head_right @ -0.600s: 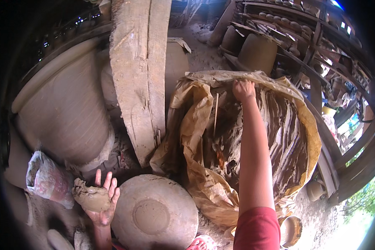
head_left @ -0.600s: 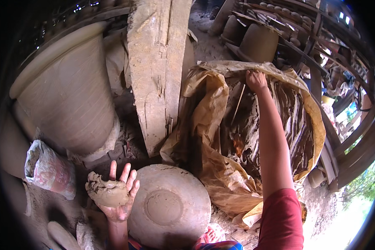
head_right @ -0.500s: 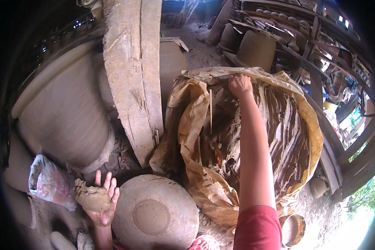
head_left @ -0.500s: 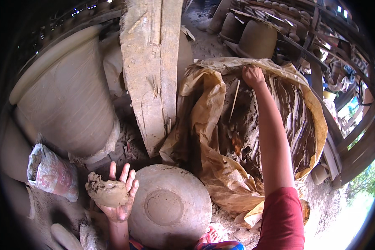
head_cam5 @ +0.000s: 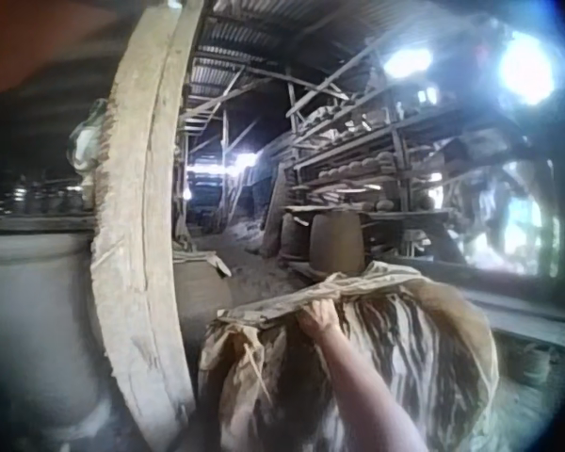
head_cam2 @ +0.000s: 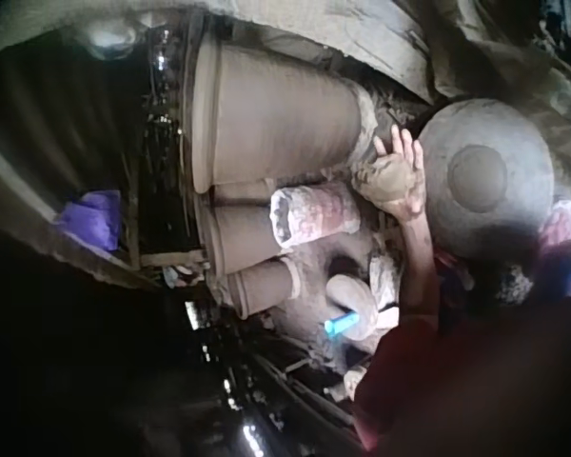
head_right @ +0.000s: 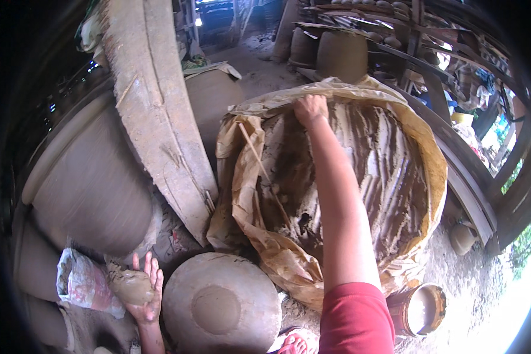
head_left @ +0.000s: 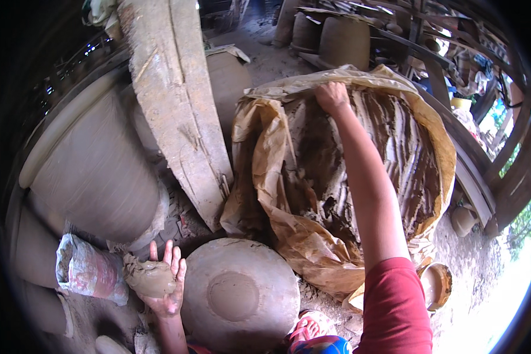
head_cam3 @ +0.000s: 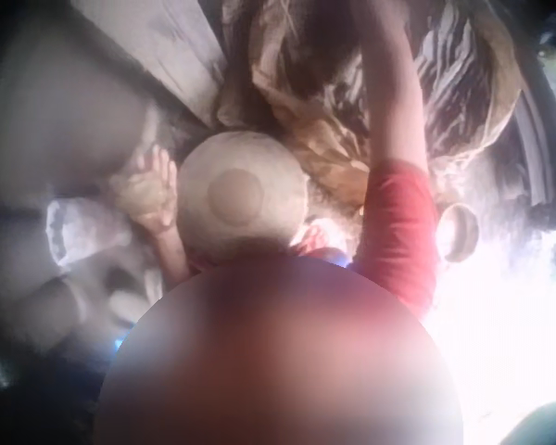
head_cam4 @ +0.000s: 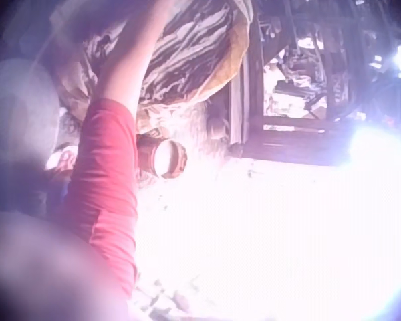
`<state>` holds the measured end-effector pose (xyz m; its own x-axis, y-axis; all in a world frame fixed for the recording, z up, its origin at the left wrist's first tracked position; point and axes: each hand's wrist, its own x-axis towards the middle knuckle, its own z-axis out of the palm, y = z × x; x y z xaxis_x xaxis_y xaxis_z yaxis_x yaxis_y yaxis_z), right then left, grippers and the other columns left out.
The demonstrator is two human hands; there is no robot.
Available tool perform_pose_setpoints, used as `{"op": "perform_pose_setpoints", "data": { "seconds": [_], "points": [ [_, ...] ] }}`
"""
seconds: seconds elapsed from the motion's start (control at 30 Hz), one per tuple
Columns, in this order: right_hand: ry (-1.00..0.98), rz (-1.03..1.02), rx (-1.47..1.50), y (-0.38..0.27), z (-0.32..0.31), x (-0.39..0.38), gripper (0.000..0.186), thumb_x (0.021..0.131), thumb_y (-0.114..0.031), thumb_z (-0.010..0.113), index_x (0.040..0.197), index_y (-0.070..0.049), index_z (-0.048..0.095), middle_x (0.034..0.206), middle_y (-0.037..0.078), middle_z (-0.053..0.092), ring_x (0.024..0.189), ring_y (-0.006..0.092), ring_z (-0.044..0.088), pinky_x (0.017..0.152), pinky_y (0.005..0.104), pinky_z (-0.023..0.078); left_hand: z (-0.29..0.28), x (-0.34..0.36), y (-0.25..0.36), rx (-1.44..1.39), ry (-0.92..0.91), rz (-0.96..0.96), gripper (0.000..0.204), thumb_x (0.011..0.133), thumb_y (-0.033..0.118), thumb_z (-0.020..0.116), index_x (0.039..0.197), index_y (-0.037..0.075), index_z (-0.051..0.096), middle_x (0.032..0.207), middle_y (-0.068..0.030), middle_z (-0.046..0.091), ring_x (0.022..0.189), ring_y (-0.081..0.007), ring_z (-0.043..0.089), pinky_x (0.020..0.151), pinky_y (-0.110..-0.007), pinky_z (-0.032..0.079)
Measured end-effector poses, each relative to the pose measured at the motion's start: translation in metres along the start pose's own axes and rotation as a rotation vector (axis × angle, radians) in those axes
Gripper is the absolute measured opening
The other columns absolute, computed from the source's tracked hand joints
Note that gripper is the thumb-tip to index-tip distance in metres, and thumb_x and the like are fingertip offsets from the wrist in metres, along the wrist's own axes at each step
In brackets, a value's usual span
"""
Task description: The person retrieves clay from a sack, kneads it, and shapes it on a rotating pottery wheel. They use a small stick to refine the clay's form.
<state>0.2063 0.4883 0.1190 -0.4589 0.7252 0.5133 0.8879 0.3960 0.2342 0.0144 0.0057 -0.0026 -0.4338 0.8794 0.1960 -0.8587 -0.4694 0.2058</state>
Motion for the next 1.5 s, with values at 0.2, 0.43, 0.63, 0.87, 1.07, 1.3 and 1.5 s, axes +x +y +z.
{"op": "perform_pose_setpoints", "data": {
  "seconds": [0.2, 0.43, 0.63, 0.87, 1.07, 1.3, 1.5],
  "points": [
    [0.126, 0.092, 0.113, 0.000, -0.001, -0.014, 0.026, 0.079, -0.023, 0.041, 0.089, -0.012, 0.062, 0.098, 0.008, 0.059, 0.091, 0.0216, 0.056, 0.076, 0.0367, 0.043, 0.003, -0.002, -0.001, 0.055, -0.041, -0.007, 0.067, 0.078, 0.047, 0.046, 0.132, 0.016, 0.021, 0.138, -0.0140, 0.012, 0.126, -0.0307, 0.015, 0.104, -0.043, 0.010],
    [0.207, 0.100, 0.173, 0.000, -0.016, -0.044, 0.026, 0.079, -0.023, 0.042, 0.073, -0.011, 0.064, 0.076, 0.011, 0.062, 0.069, 0.0242, 0.061, 0.064, 0.0377, 0.047, 0.012, -0.008, 0.007, 0.024, -0.072, 0.007, 0.069, 0.077, 0.047, 0.048, 0.131, 0.013, 0.022, 0.137, -0.0164, 0.014, 0.125, -0.0325, 0.018, 0.103, -0.044, 0.012],
    [0.060, -0.013, 0.126, -0.009, -0.039, -0.085, 0.039, 0.084, -0.031, 0.036, 0.066, -0.009, 0.063, 0.068, 0.013, 0.061, 0.066, 0.0275, 0.060, 0.060, 0.0396, 0.048, 0.017, -0.019, 0.025, 0.049, -0.168, 0.026, 0.074, 0.074, 0.046, 0.052, 0.131, 0.012, 0.021, 0.137, -0.0168, 0.011, 0.124, -0.0340, 0.018, 0.103, -0.044, 0.014],
    [0.332, 0.424, 0.565, -0.005, -0.119, -0.167, 0.048, 0.076, -0.047, 0.045, 0.064, -0.005, 0.064, 0.059, 0.018, 0.057, 0.058, 0.0310, 0.059, 0.061, 0.0374, 0.048, 0.030, -0.031, 0.036, -0.094, -0.060, 0.004, 0.077, 0.073, 0.044, 0.051, 0.132, 0.011, 0.015, 0.137, -0.0194, 0.004, 0.127, -0.0347, 0.004, 0.103, -0.047, 0.007],
    [0.178, 0.706, 1.088, -0.059, -0.176, -0.215, 0.055, 0.077, -0.047, 0.040, 0.067, 0.003, 0.059, 0.067, 0.017, 0.059, 0.059, 0.0232, 0.053, 0.066, 0.0356, 0.041, 0.025, -0.038, 0.022, -0.028, -0.139, -0.138, 0.058, 0.078, 0.044, 0.035, 0.121, 0.005, 0.035, 0.125, -0.0261, 0.029, 0.117, -0.0397, 0.029, 0.096, -0.049, 0.028],
    [-0.141, 0.015, 1.325, -0.208, -0.227, -0.298, 0.089, 0.063, -0.070, 0.049, 0.103, 0.009, 0.042, 0.103, 0.026, 0.049, 0.085, 0.0324, 0.056, 0.077, 0.0366, 0.043, 0.028, -0.047, -0.031, 0.572, 0.107, -0.042, 0.050, 0.087, 0.040, 0.028, 0.123, 0.005, 0.034, 0.120, -0.0146, 0.042, 0.107, -0.0277, 0.045, 0.090, -0.036, 0.038],
    [0.090, -0.133, 1.124, -0.251, -0.223, -0.348, 0.062, 0.055, -0.055, 0.069, 0.060, 0.004, 0.050, 0.055, 0.017, 0.051, 0.050, 0.0315, 0.053, 0.049, 0.0344, 0.043, 0.028, -0.061, -0.041, 0.723, 0.187, 0.438, 0.055, 0.086, 0.033, 0.041, 0.130, 0.003, 0.025, 0.120, -0.0110, 0.040, 0.104, -0.0157, 0.040, 0.090, -0.028, 0.031]
  ]
}}
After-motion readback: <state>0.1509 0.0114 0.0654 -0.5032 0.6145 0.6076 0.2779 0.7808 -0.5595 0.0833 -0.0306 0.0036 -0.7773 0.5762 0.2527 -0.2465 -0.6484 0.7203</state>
